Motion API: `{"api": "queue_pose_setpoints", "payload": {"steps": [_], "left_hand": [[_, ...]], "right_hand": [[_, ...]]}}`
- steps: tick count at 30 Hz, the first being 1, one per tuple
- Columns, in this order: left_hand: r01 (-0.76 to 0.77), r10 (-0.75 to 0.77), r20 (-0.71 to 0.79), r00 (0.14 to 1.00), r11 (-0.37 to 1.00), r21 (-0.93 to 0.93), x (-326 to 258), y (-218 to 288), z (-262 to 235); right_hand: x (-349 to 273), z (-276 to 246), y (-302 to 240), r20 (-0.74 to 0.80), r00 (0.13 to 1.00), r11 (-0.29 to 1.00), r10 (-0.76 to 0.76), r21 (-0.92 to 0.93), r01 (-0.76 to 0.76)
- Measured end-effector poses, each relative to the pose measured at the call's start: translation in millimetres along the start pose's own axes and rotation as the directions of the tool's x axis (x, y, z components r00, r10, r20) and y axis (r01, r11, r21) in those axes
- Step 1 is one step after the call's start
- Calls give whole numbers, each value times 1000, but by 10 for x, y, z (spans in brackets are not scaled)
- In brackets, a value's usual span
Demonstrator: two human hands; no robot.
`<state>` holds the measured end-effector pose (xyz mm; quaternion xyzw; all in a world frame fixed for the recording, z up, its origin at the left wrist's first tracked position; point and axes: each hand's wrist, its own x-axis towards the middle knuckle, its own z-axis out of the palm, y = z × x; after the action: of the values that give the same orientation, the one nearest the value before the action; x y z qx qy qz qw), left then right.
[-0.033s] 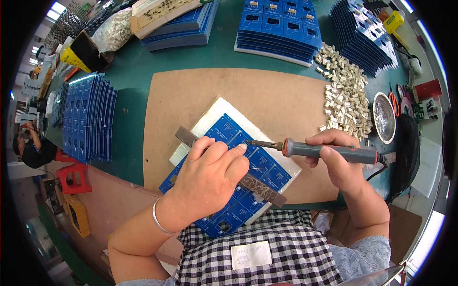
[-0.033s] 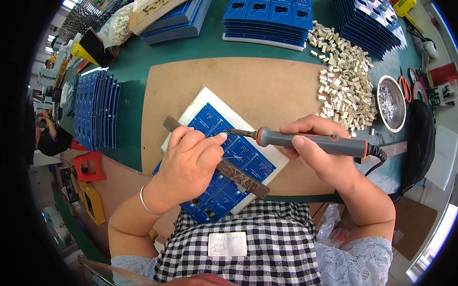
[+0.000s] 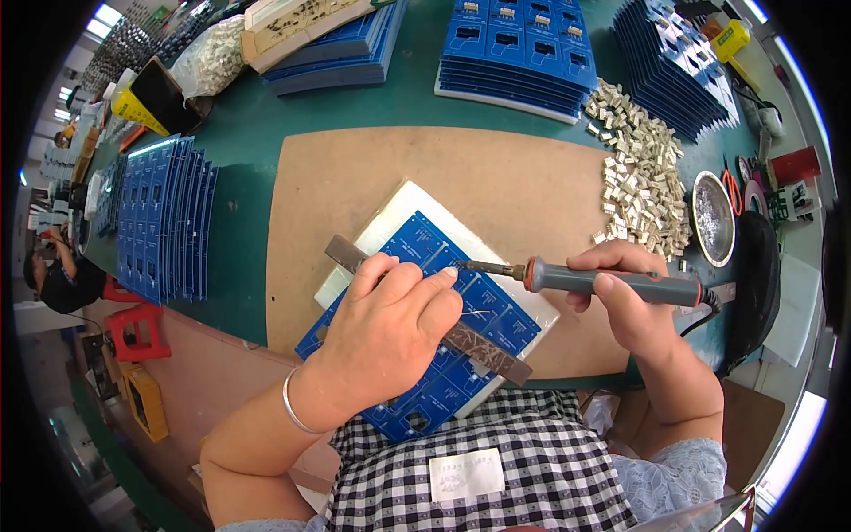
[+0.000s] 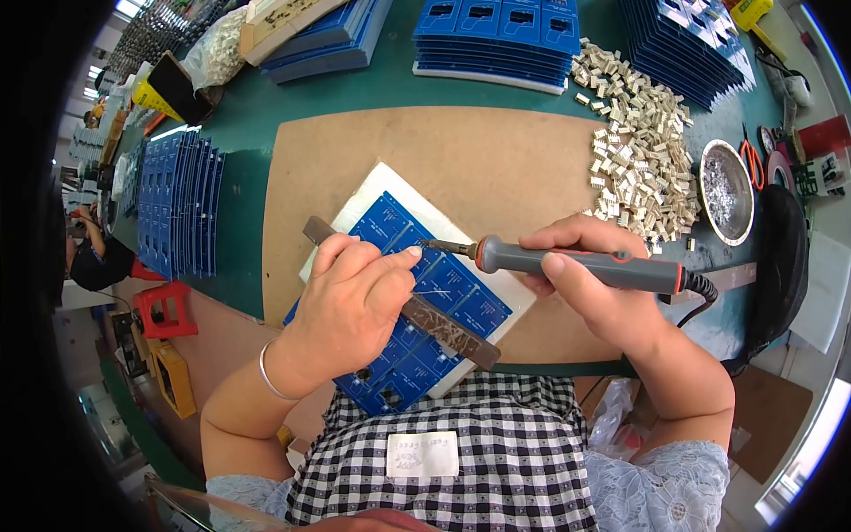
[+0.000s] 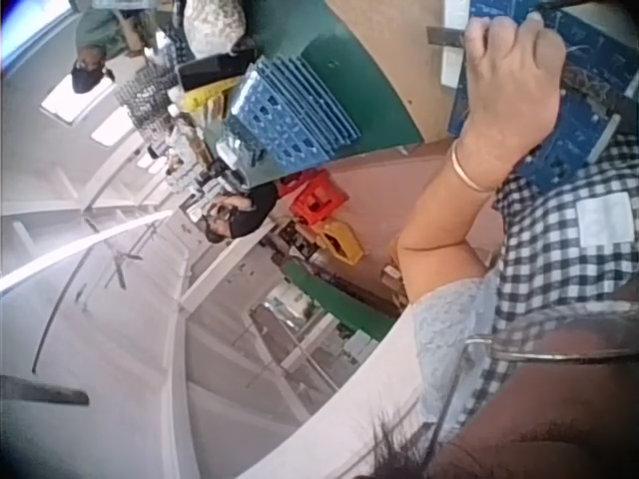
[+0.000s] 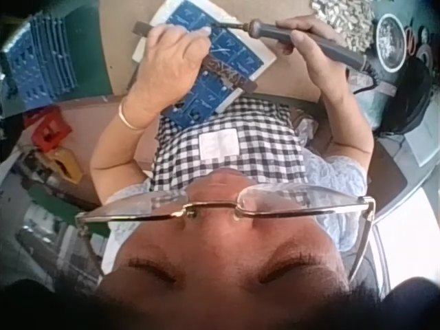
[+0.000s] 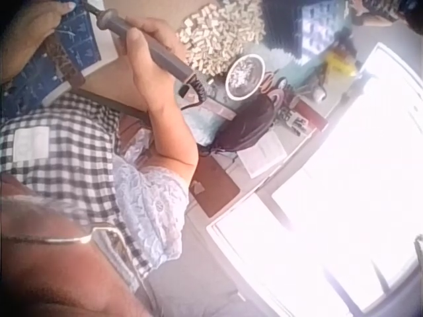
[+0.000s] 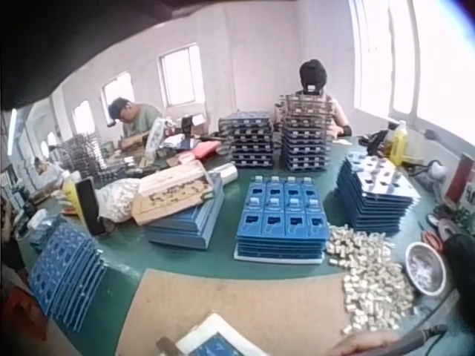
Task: The person solders electronic components onto a blue PCB using a soldering iron and solder wire.
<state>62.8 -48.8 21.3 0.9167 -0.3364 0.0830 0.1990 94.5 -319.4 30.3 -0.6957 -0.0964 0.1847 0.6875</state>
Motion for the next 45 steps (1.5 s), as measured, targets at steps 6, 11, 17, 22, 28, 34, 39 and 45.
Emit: {"api": "queue_pose_setpoints", "payload": {"steps": [6, 11, 17, 22, 28, 34, 39, 45], "left_hand": [[-22, 22, -19, 1000, 1000, 13, 6, -6, 31], [-21, 21, -17, 1000, 1000, 18, 8, -1, 37], [-21, 22, -9, 1000, 1000, 17, 24, 4, 33], [-11, 11, -17, 1000, 1000, 12, 21, 11, 36], [1, -1, -16, 1000, 1000, 2, 23, 12, 34], [-3, 3, -24, 1000, 1000, 4, 14, 17, 22], [-34, 35, -23, 999, 999, 32, 11, 18, 55], [17, -18, 14, 1000, 995, 100, 26, -35, 130]], "right_hand": [[-33, 12, -11, -12, 1000, 1000, 0, -9, 0], [-46, 9, -13, -4, 999, 997, -35, -72, 35], [-69, 12, -20, -21, 999, 997, -26, -66, 25], [-73, 3, -14, -18, 1000, 998, -10, -68, 9], [-29, 43, 82, -8, 1000, 998, -19, 59, 19], [16, 102, 99, -45, 996, 997, -80, 16, 81], [-305, -382, 130, -358, 839, 911, -409, -105, 399], [-768, -1086, 251, -682, 404, 792, -610, -524, 312]]}}
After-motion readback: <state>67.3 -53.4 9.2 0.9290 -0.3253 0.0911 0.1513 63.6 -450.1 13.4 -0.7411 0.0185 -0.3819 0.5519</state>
